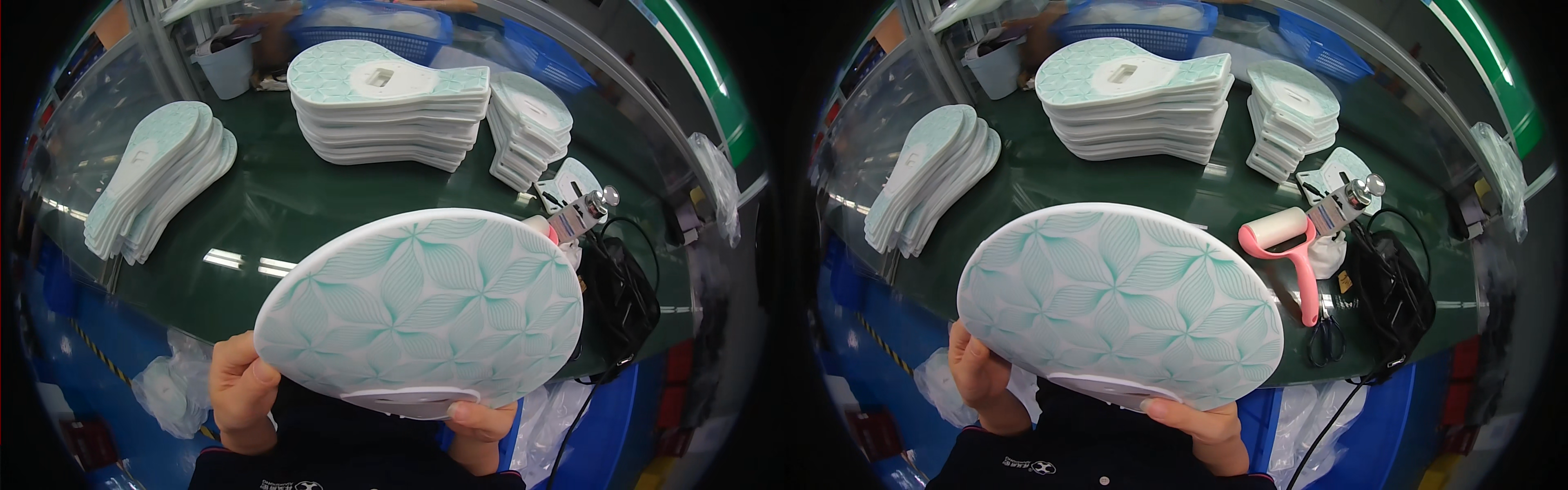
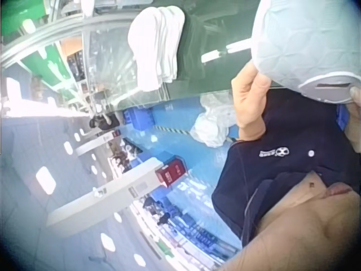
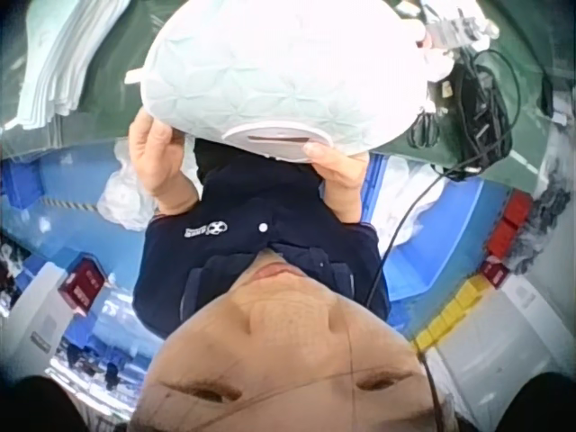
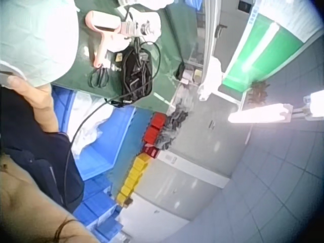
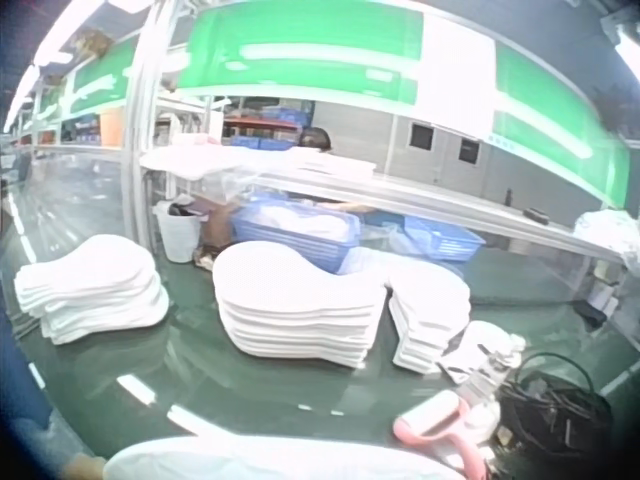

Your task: The person picks up white shoe insoles from a stack on a green table and wipes their patterned surfaces with a small brown abrasive pad. They turn the insoles over to inspect the underside and then place them back on the stack, repeating this process for multiple insoles.

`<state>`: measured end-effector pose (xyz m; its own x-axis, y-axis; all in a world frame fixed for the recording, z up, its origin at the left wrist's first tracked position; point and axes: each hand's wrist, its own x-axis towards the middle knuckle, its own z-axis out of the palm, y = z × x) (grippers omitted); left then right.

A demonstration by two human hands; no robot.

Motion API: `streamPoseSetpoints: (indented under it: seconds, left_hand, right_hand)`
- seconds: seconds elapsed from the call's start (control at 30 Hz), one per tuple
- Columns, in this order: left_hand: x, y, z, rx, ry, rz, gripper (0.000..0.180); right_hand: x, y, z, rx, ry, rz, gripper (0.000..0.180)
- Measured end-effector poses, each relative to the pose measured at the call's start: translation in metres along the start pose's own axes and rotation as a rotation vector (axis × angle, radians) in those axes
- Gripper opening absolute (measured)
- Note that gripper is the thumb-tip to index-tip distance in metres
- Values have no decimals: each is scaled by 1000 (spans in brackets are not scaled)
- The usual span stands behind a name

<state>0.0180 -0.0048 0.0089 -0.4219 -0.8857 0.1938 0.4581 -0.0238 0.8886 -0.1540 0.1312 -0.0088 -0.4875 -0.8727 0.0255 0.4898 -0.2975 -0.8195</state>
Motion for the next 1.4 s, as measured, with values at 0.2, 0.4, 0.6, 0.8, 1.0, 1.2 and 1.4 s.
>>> streamPoseSetpoints:
  seconds: [0.2, 0.4, 0.6, 0.8, 1.0, 1.2, 1.4]
  left_hand:
    - [1, 10, 2, 39, -121, -72, 35]
    - [10, 20, 12, -63, -274, -136, 34]
    - [8, 17, 9, -119, -331, -76, 34]
    - [9, 17, 8, -126, -362, -54, 33]
    - [10, 18, 7, -72, -331, -62, 33]
    - [7, 14, 4, -45, -278, -72, 41]
    - [21, 14, 33, 222, -117, 173, 49]
  right_hand:
    - [1, 8, 3, 218, 37, -138, 65]
    - [5, 12, 1, 349, -51, -184, 54]
    - [5, 12, 2, 401, -112, -203, 55]
    - [5, 11, -6, 419, -180, -116, 72]
    - [3, 12, -8, 428, -180, -101, 72]
    - [4, 13, -6, 349, -134, -126, 69]
    - [3, 17, -1, 230, -23, -105, 55]
